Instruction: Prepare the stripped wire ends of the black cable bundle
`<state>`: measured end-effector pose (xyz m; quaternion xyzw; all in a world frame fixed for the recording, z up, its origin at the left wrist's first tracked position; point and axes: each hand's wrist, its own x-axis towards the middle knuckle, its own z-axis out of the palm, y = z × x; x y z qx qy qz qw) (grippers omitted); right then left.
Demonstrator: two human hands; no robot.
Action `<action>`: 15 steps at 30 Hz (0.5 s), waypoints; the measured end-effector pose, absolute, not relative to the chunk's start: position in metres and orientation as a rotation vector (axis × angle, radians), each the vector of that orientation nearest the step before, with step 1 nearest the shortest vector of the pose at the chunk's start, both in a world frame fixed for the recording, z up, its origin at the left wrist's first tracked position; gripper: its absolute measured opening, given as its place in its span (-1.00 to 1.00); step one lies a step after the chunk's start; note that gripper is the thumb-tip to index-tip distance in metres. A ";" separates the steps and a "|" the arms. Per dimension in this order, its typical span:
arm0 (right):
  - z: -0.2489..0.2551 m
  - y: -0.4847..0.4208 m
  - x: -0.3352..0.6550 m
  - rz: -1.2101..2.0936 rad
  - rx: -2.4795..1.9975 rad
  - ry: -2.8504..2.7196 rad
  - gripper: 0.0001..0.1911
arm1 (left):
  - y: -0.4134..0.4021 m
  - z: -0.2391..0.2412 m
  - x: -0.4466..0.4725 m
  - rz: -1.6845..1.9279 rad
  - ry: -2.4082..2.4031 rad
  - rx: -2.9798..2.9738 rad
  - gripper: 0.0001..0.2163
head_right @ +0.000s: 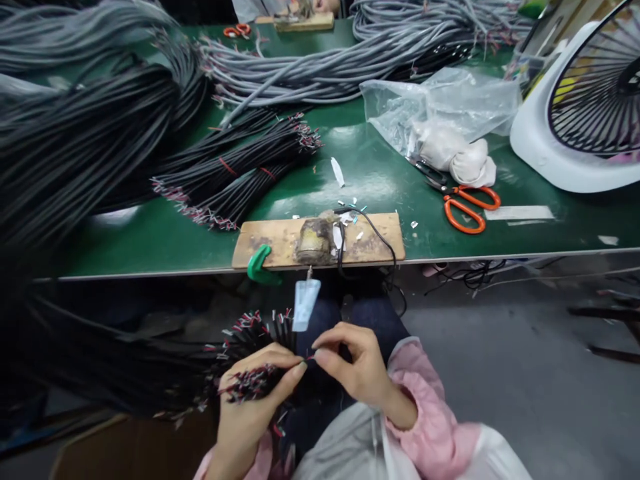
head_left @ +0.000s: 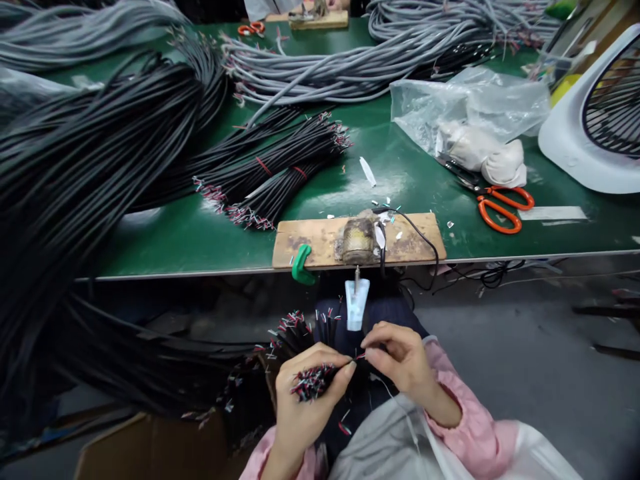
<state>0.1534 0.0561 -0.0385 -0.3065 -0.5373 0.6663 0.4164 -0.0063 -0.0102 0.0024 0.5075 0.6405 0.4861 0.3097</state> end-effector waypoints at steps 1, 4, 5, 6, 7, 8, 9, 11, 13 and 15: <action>-0.037 0.054 0.153 1.589 -0.748 -1.413 -0.85 | -0.012 -0.001 -0.005 1.270 1.694 1.322 -0.89; -0.034 0.051 0.154 1.460 -0.740 -1.561 -0.91 | -0.019 -0.012 -0.003 1.210 1.694 1.239 -0.80; -0.033 0.051 0.155 1.480 -0.743 -1.597 -0.90 | -0.021 -0.016 -0.002 1.186 1.696 1.204 -0.70; -0.032 0.053 0.156 1.520 -0.738 -1.622 -0.88 | -0.023 -0.019 -0.002 1.167 1.706 1.168 -0.65; -0.030 0.055 0.157 1.561 -0.724 -1.638 -0.87 | -0.024 -0.023 -0.001 1.148 1.715 1.131 -0.62; -0.028 0.057 0.158 1.588 -0.706 -1.647 -0.85 | -0.026 -0.025 0.000 1.134 1.715 1.098 -0.61; -0.026 0.059 0.158 1.587 -0.692 -1.652 -0.83 | -0.027 -0.027 0.000 1.123 1.713 1.074 -0.62; -0.020 0.064 0.157 1.523 -0.686 -1.681 -0.81 | -0.027 -0.029 0.001 1.117 1.690 1.060 -0.64; -0.013 0.068 0.153 1.458 -0.672 -1.742 -0.82 | -0.026 -0.028 0.002 1.118 1.647 1.088 -0.65; -0.009 0.070 0.148 1.422 -0.638 -1.778 -0.82 | -0.025 -0.027 0.005 1.140 1.614 1.122 -0.68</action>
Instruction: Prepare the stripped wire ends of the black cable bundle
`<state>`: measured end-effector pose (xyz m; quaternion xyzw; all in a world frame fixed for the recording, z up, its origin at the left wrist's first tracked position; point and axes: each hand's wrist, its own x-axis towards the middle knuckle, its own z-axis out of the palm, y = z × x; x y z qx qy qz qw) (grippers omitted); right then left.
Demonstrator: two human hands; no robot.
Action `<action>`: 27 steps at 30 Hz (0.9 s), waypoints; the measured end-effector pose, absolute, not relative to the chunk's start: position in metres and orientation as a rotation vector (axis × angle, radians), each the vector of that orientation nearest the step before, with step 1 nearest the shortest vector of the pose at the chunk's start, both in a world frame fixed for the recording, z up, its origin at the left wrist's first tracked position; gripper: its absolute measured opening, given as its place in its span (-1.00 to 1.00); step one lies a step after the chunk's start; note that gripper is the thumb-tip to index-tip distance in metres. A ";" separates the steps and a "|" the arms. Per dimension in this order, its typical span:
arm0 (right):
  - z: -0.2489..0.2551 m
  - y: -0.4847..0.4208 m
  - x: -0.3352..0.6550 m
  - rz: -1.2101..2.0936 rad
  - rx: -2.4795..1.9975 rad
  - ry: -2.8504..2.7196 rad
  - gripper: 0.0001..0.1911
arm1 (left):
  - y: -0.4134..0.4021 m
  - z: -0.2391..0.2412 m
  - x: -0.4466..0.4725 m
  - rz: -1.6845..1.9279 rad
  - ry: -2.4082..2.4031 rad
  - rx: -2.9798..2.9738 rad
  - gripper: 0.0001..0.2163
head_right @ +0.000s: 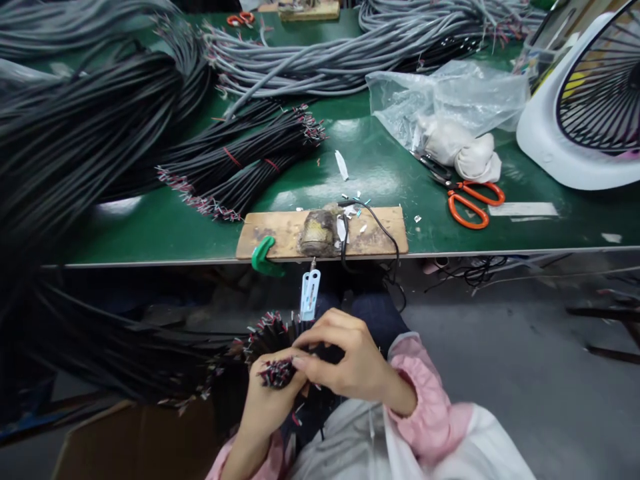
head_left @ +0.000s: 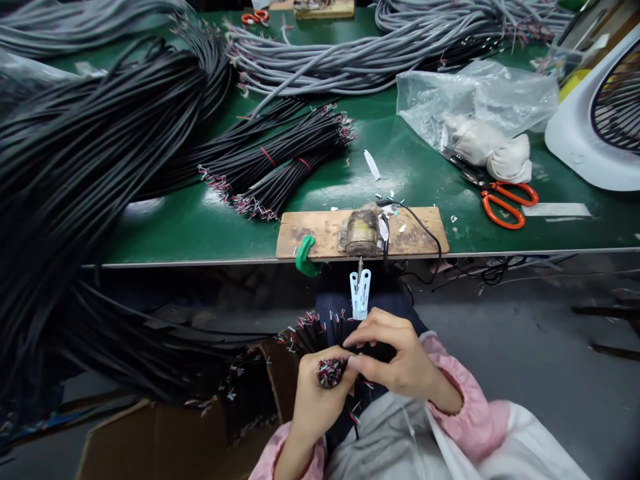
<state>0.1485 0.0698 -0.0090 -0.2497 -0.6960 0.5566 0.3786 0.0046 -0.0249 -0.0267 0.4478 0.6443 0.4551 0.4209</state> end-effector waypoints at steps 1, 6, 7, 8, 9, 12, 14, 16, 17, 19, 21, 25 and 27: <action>-0.008 0.070 0.147 1.413 -0.633 -1.778 -0.83 | -0.024 -0.026 0.006 1.158 1.614 1.131 -0.71; -0.016 0.064 0.144 1.415 -0.777 -1.693 -0.82 | -0.027 -0.026 0.014 1.360 1.690 1.017 -0.88; -0.018 0.062 0.145 1.424 -0.803 -1.675 -0.80 | -0.028 -0.026 0.016 1.392 1.698 0.977 -0.86; -0.020 0.060 0.146 1.432 -0.820 -1.657 -0.78 | -0.030 -0.026 0.017 1.413 1.707 0.946 -0.85; -0.021 0.058 0.147 1.439 -0.830 -1.640 -0.76 | -0.031 -0.025 0.018 1.424 1.714 0.926 -0.84; -0.023 0.054 0.150 1.468 -0.810 -1.601 -0.73 | -0.033 -0.021 0.019 1.429 1.717 0.916 -0.82; -0.024 0.053 0.152 1.485 -0.794 -1.578 -0.72 | -0.034 -0.019 0.017 1.406 1.714 0.920 -0.79; -0.025 0.054 0.153 1.484 -0.793 -1.568 -0.73 | -0.034 -0.018 0.014 1.366 1.705 0.937 -0.76; -0.025 0.055 0.153 1.478 -0.791 -1.569 -0.74 | -0.034 -0.018 0.012 1.347 1.691 0.953 -0.75; -0.025 0.057 0.154 1.473 -0.776 -1.586 -0.75 | -0.034 -0.018 0.010 1.315 1.645 0.985 -0.74; -0.024 0.059 0.153 1.476 -0.742 -1.605 -0.75 | -0.034 -0.018 0.010 1.311 1.623 0.987 -0.74; -0.023 0.060 0.153 1.472 -0.684 -1.619 -0.76 | -0.035 -0.016 0.013 1.335 1.671 0.927 -0.73; -0.023 0.059 0.154 1.458 -0.672 -1.642 -0.79 | -0.034 -0.016 0.015 1.329 1.683 0.930 -0.72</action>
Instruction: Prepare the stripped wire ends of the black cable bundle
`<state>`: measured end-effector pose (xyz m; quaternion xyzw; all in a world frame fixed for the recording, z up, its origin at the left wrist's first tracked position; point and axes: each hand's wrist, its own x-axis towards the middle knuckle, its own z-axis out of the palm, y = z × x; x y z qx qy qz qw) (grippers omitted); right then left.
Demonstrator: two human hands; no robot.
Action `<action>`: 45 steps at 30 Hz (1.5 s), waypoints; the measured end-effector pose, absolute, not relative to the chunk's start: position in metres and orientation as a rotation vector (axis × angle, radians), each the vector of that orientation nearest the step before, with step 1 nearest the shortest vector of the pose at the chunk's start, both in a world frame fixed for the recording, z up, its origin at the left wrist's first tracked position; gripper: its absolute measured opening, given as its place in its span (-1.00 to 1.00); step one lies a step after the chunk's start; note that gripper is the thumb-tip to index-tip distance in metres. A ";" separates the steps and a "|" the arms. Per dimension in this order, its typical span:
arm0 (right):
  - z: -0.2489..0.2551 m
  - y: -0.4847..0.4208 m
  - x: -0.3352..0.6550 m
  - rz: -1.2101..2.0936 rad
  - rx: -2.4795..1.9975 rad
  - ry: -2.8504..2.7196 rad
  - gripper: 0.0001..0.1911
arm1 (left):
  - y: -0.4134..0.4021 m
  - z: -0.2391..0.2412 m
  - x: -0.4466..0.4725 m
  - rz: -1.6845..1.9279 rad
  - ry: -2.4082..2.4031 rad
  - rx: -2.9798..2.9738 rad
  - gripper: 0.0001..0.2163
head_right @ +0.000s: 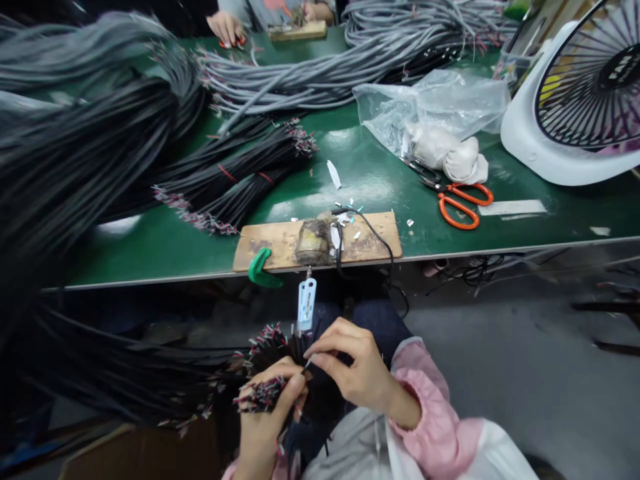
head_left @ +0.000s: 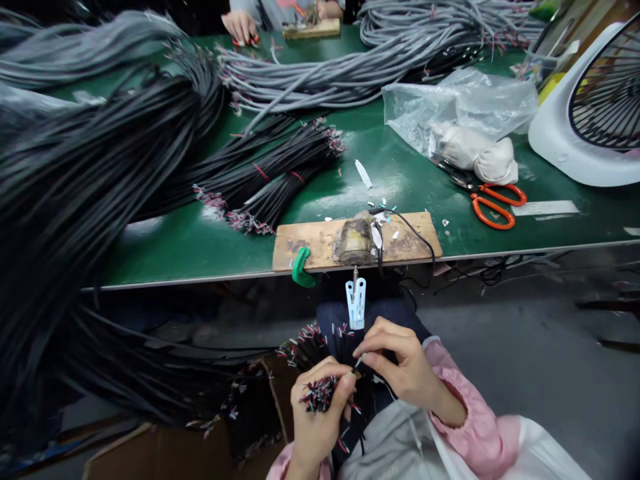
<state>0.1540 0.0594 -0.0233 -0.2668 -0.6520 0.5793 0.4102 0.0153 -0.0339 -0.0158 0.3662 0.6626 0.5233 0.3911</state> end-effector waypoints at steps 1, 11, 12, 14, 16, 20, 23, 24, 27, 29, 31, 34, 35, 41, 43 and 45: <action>-0.024 0.059 0.155 1.452 -0.667 -1.662 -0.81 | -0.033 -0.016 0.016 1.327 1.686 0.942 -0.70; -0.031 0.054 0.148 1.413 -0.792 -1.656 -0.74 | -0.023 -0.029 0.017 1.429 1.632 0.733 -0.71; -0.033 0.051 0.145 1.419 -0.807 -1.622 -0.72 | -0.023 -0.030 0.018 1.457 1.658 0.717 -0.70; -0.036 0.045 0.139 1.419 -0.832 -1.556 -0.70 | -0.025 -0.031 0.020 1.495 1.698 0.728 -0.70; -0.039 0.041 0.135 1.400 -0.846 -1.518 -0.71 | -0.025 -0.031 0.021 1.508 1.723 0.758 -0.70; -0.038 0.036 0.133 1.341 -0.849 -1.506 -0.76 | -0.025 -0.030 0.016 1.517 1.712 0.859 -0.73; -0.033 0.037 0.135 1.329 -0.830 -1.530 -0.79 | -0.026 -0.028 0.010 1.496 1.649 0.968 -0.80; -0.032 0.037 0.136 1.325 -0.825 -1.541 -0.81 | -0.026 -0.027 0.008 1.507 1.636 0.981 -0.82; -0.029 0.041 0.139 1.292 -0.855 -1.527 -0.84 | -0.029 -0.024 0.004 1.471 1.624 1.044 -0.87; -0.029 0.044 0.142 1.256 -0.891 -1.497 -0.85 | -0.030 -0.023 0.004 1.428 1.627 1.062 -0.90; -0.028 0.045 0.145 1.243 -0.891 -1.488 -0.87 | -0.031 -0.022 0.004 1.418 1.627 1.057 -0.91; -0.027 0.046 0.149 1.264 -0.833 -1.495 -0.87 | -0.032 -0.023 0.005 1.438 1.615 1.080 -0.93; -0.026 0.046 0.150 1.268 -0.817 -1.500 -0.85 | -0.032 -0.024 0.006 1.441 1.611 1.089 -0.93; -0.021 0.048 0.152 1.177 -0.679 -1.633 -0.80 | -0.034 -0.021 0.005 1.408 1.615 1.081 -0.92; -0.021 0.046 0.151 1.087 -0.676 -1.677 -0.79 | -0.034 -0.020 0.005 1.394 1.626 1.096 -0.92; -0.022 0.044 0.151 1.009 -0.693 -1.711 -0.77 | -0.034 -0.020 0.006 1.399 1.647 1.115 -0.92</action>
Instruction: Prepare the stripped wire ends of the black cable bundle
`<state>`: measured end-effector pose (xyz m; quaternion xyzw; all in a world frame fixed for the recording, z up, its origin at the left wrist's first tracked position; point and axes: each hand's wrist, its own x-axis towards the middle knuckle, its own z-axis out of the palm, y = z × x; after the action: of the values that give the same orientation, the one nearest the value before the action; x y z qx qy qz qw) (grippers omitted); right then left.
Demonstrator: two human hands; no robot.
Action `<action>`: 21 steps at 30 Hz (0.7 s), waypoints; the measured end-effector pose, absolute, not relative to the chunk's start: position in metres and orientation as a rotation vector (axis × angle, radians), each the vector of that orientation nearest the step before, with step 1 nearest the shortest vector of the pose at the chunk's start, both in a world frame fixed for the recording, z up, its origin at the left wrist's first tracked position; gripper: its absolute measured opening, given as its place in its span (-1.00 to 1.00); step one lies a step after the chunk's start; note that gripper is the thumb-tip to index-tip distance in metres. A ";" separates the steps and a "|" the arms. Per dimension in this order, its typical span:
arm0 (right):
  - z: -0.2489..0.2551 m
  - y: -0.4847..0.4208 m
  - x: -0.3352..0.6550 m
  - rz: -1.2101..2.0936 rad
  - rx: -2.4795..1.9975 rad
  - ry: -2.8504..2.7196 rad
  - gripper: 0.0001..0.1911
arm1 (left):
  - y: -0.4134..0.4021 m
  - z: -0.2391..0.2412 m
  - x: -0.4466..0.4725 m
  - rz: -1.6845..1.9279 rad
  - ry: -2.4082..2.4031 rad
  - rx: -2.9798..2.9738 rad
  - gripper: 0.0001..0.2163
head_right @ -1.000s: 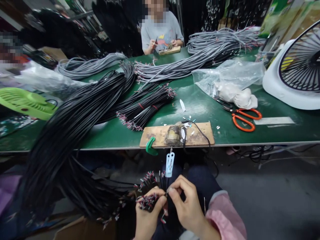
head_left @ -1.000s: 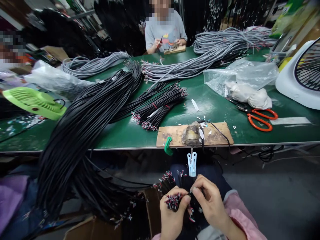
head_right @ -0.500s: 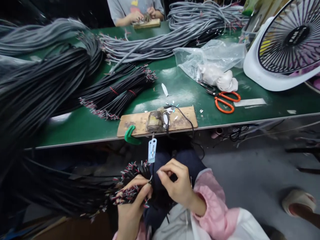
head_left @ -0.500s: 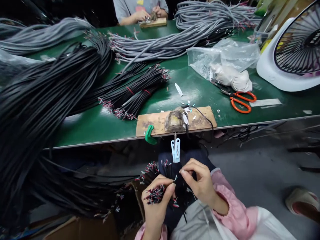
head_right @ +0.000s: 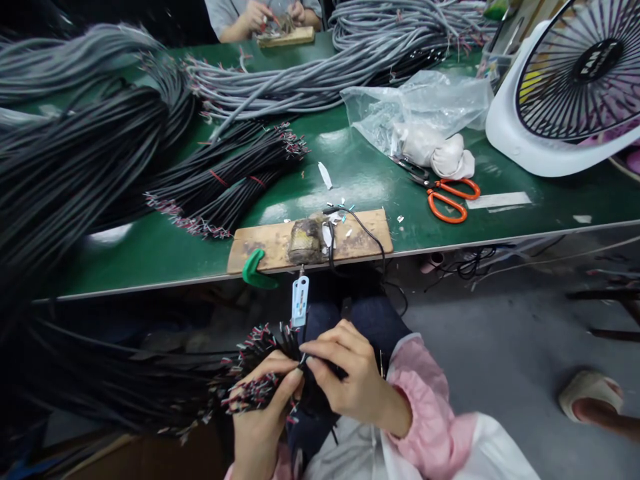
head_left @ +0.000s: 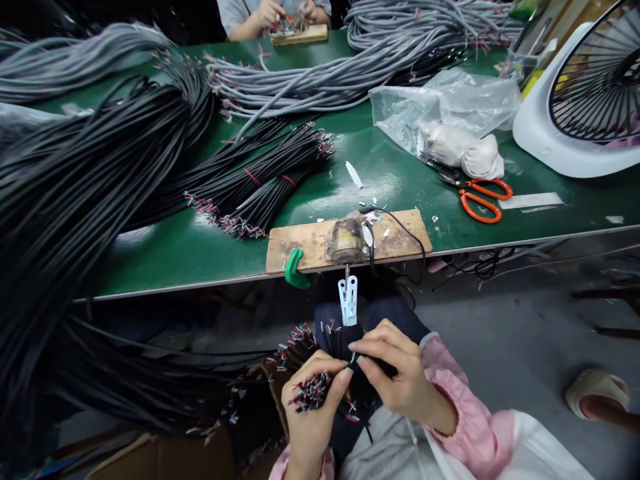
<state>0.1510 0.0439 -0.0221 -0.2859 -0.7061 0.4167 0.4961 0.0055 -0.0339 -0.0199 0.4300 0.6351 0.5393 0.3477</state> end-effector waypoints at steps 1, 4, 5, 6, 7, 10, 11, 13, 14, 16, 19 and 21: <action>-0.023 0.042 0.151 0.987 -0.701 -1.721 -0.77 | -0.034 -0.020 0.006 1.408 1.654 1.125 -0.92; -0.024 0.039 0.152 0.984 -0.720 -1.718 -0.75 | -0.033 -0.024 0.006 1.450 1.660 1.165 -0.93; -0.024 0.038 0.153 0.994 -0.724 -1.710 -0.75 | -0.032 -0.025 0.006 1.459 1.661 1.177 -0.92; -0.025 0.037 0.153 1.004 -0.731 -1.704 -0.74 | -0.032 -0.026 0.007 1.465 1.661 1.187 -0.92; -0.025 0.036 0.153 1.012 -0.738 -1.700 -0.73 | -0.032 -0.026 0.007 1.468 1.664 1.194 -0.92; -0.025 0.033 0.154 1.005 -0.754 -1.701 -0.69 | -0.031 -0.027 0.009 1.474 1.673 1.197 -0.91; -0.025 0.032 0.154 0.992 -0.757 -1.702 -0.67 | -0.031 -0.026 0.009 1.475 1.680 1.192 -0.91; -0.026 0.029 0.154 0.956 -0.762 -1.709 -0.65 | -0.030 -0.026 0.010 1.478 1.700 1.184 -0.92; -0.026 0.028 0.154 0.934 -0.763 -1.719 -0.63 | -0.030 -0.026 0.010 1.480 1.707 1.181 -0.92; -0.026 0.024 0.155 0.885 -0.762 -1.746 -0.59 | -0.030 -0.026 0.011 1.476 1.716 1.176 -0.93; -0.024 0.021 0.156 0.855 -0.748 -1.782 -0.53 | -0.030 -0.024 0.012 1.437 1.702 1.092 -0.90; -0.024 0.023 0.155 0.915 -0.724 -1.756 -0.56 | -0.032 -0.021 0.013 1.410 1.685 1.002 -0.85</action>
<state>0.1553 0.0233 -0.0236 -0.2985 -0.7243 0.3773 0.4939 0.0130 -0.0316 -0.0213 0.3878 0.6523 0.5458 0.3553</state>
